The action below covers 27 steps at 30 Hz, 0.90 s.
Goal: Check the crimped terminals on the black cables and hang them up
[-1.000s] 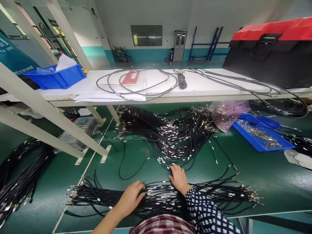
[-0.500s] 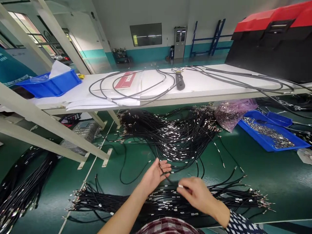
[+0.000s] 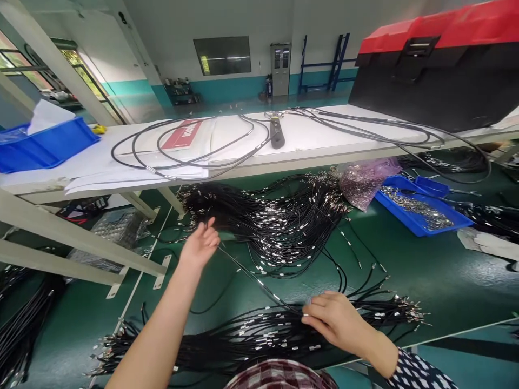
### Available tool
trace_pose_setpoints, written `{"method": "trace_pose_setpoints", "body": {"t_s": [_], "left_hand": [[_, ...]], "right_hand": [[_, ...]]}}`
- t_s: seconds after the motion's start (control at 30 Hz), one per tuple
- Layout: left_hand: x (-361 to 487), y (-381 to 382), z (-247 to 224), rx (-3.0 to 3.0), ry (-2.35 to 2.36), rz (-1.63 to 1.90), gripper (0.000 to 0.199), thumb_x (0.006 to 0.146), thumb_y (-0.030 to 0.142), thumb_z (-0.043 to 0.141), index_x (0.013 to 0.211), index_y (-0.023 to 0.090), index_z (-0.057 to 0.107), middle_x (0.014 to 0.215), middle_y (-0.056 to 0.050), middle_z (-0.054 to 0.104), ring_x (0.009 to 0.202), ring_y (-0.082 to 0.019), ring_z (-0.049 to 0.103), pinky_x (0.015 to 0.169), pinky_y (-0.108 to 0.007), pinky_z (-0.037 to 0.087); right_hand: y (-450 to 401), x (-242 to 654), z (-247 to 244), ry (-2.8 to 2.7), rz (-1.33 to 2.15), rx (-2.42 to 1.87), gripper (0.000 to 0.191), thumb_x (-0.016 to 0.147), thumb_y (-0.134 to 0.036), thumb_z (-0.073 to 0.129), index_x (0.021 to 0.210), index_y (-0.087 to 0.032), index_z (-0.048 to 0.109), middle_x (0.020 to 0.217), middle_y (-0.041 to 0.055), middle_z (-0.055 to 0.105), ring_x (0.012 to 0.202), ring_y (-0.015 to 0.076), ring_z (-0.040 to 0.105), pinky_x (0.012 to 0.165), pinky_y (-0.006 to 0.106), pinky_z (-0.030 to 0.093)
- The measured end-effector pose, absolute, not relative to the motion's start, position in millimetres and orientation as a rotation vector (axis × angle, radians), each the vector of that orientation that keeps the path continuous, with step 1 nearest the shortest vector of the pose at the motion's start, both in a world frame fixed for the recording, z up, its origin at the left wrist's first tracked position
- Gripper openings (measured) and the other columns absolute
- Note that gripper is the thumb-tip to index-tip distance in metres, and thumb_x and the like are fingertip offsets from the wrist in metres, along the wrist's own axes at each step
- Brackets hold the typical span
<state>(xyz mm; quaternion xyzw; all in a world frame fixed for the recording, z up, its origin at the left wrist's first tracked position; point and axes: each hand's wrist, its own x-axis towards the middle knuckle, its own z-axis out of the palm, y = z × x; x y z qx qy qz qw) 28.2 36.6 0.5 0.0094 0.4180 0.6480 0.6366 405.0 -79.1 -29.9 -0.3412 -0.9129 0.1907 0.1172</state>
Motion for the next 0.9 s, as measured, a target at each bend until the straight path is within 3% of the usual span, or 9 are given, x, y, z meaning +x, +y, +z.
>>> {"method": "trace_pose_setpoints", "body": {"t_s": [0.17, 0.27, 0.4, 0.47, 0.67, 0.73, 0.8, 0.9], "left_hand": [[24.2, -4.6, -42.1, -0.074, 1.158, 1.378, 0.019, 0.095, 0.031, 0.055, 0.095, 0.012, 0.058, 0.07, 0.004, 0.054, 0.045, -0.005, 0.043, 0.038, -0.016, 0.037], [23.7, -28.6, -57.0, -0.036, 1.196, 1.309, 0.019, 0.095, 0.031, 0.054, 0.091, 0.012, 0.058, 0.066, 0.005, 0.05, 0.042, -0.004, 0.038, 0.036, -0.015, 0.033], [21.7, -32.3, -21.4, 0.18, 1.061, 1.37, 0.021, 0.098, 0.028, 0.048, 0.089, 0.013, 0.058, 0.053, 0.01, 0.035, 0.036, -0.004, 0.026, 0.034, -0.016, 0.025], [29.9, -34.9, 4.7, 0.327, 0.97, 1.411, 0.02, 0.099, 0.027, 0.046, 0.094, 0.013, 0.06, 0.051, 0.01, 0.03, 0.037, -0.005, 0.024, 0.036, -0.016, 0.024], [104.0, -86.8, 17.8, 0.653, 0.879, 1.216, 0.028, 0.089, 0.039, 0.062, 0.091, 0.011, 0.064, 0.05, 0.008, 0.035, 0.042, -0.005, 0.025, 0.044, -0.02, 0.029], [125.7, -108.3, 8.8, 0.698, 0.874, 1.108, 0.03, 0.089, 0.04, 0.062, 0.091, 0.01, 0.065, 0.049, 0.008, 0.034, 0.042, -0.005, 0.023, 0.045, -0.021, 0.027], [137.9, -125.7, 4.2, 0.724, 0.869, 1.024, 0.031, 0.09, 0.041, 0.06, 0.092, 0.011, 0.065, 0.05, 0.008, 0.034, 0.043, -0.005, 0.024, 0.046, -0.021, 0.027], [142.2, -140.0, 5.2, 0.783, 0.868, 0.946, 0.032, 0.092, 0.042, 0.055, 0.095, 0.012, 0.064, 0.051, 0.007, 0.035, 0.044, -0.006, 0.027, 0.049, -0.022, 0.028]], "right_hand": [[-73.0, 403.6, -31.0, -2.708, 0.619, -0.934, 0.029, 0.102, -0.033, 0.042, 0.084, -0.021, 0.06, 0.072, -0.0018, 0.062, 0.065, 0.0144, 0.054, 0.065, 0.03, 0.028], [-68.1, 410.9, -11.5, -2.685, 0.559, -0.937, 0.029, 0.102, -0.035, 0.042, 0.087, -0.021, 0.062, 0.073, -0.0014, 0.062, 0.066, 0.0146, 0.053, 0.065, 0.03, 0.028], [-47.2, 429.4, 4.9, -2.624, 0.253, -1.046, 0.032, 0.102, -0.037, 0.04, 0.097, -0.021, 0.067, 0.073, 0.0023, 0.059, 0.07, 0.0178, 0.052, 0.067, 0.032, 0.027], [-35.1, 439.9, -5.0, -2.589, 0.278, -1.168, 0.031, 0.101, -0.037, 0.041, 0.103, -0.022, 0.068, 0.078, 0.005, 0.06, 0.077, 0.0205, 0.054, 0.073, 0.035, 0.031], [-24.2, 434.3, -59.2, -2.528, 0.734, -1.35, 0.013, 0.083, -0.028, 0.063, 0.082, -0.02, 0.074, 0.081, 0.0112, 0.067, 0.082, 0.029, 0.063, 0.074, 0.042, 0.044], [-30.4, 413.0, -52.2, -2.493, 0.859, -1.301, 0.02, 0.081, -0.027, 0.065, 0.098, -0.021, 0.072, 0.097, 0.0119, 0.069, 0.093, 0.0285, 0.063, 0.079, 0.041, 0.048], [-36.1, 384.4, -28.2, -2.385, 1.044, -1.205, 0.033, 0.089, -0.03, 0.056, 0.121, -0.025, 0.062, 0.115, 0.009, 0.065, 0.1, 0.0214, 0.061, 0.085, 0.034, 0.049], [-38.9, 338.7, 19.1, -1.848, 1.585, -0.89, 0.041, 0.091, -0.04, 0.055, 0.126, -0.019, 0.057, 0.112, 0.009, 0.065, 0.086, 0.0161, 0.061, 0.078, 0.029, 0.051]]}}
